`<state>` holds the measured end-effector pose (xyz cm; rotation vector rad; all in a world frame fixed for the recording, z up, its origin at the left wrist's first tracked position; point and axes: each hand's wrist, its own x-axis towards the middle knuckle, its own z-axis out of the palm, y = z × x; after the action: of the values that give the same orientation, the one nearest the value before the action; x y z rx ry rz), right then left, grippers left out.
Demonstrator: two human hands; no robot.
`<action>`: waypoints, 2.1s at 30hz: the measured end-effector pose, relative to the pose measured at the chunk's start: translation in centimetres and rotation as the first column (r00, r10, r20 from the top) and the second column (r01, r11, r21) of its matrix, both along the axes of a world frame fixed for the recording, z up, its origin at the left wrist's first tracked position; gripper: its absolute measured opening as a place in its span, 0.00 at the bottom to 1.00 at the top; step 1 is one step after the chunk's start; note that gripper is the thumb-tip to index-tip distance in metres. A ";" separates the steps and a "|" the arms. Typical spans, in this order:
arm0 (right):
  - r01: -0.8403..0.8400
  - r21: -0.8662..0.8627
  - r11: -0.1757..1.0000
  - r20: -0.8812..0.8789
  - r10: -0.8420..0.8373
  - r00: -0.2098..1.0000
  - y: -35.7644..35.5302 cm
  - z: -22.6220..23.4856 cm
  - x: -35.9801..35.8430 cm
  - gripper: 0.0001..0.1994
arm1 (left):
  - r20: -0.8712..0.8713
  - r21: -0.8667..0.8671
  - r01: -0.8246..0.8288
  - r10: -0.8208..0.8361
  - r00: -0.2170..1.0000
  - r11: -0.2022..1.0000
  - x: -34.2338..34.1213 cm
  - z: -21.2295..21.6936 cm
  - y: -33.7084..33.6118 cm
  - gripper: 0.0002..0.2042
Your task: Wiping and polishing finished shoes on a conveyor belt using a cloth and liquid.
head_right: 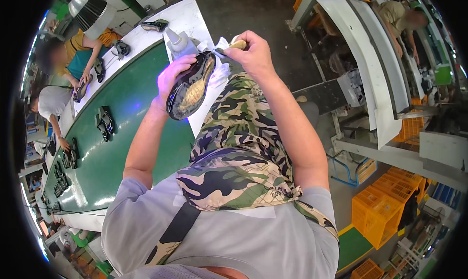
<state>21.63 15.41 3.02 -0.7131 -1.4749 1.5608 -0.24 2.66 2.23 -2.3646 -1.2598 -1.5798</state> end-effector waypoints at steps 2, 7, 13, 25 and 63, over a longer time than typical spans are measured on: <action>0.005 0.054 0.999 0.009 -0.005 1.000 -0.3 0.3 -1.0 0.11 | -0.020 0.009 -0.012 0.012 1.000 1.000 0.2 0.9 -0.5 0.17; 0.004 0.086 0.996 0.054 -0.009 0.998 -1.0 0.8 -1.9 0.11 | -0.064 0.000 -0.012 0.012 0.998 1.000 0.1 1.4 -1.0 0.16; -0.130 -0.110 0.986 -0.005 0.130 0.992 -2.3 1.1 -1.4 0.09 | -0.065 -0.026 -0.038 0.036 0.997 0.999 0.3 0.8 -0.2 0.18; -0.143 -0.098 0.985 -0.033 0.140 0.990 -2.1 4.0 0.7 0.10 | -0.123 -0.421 -0.151 0.109 0.986 0.894 2.4 0.6 0.6 0.28; -0.300 0.076 0.951 0.189 0.282 0.941 -3.0 -0.3 4.0 0.10 | 0.791 -0.508 0.835 0.498 0.355 0.212 1.5 -3.8 1.8 0.23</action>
<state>25.67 12.41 2.77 -0.6036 -1.8479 1.6580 1.29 4.45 -1.60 -1.5765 -3.1432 -3.3361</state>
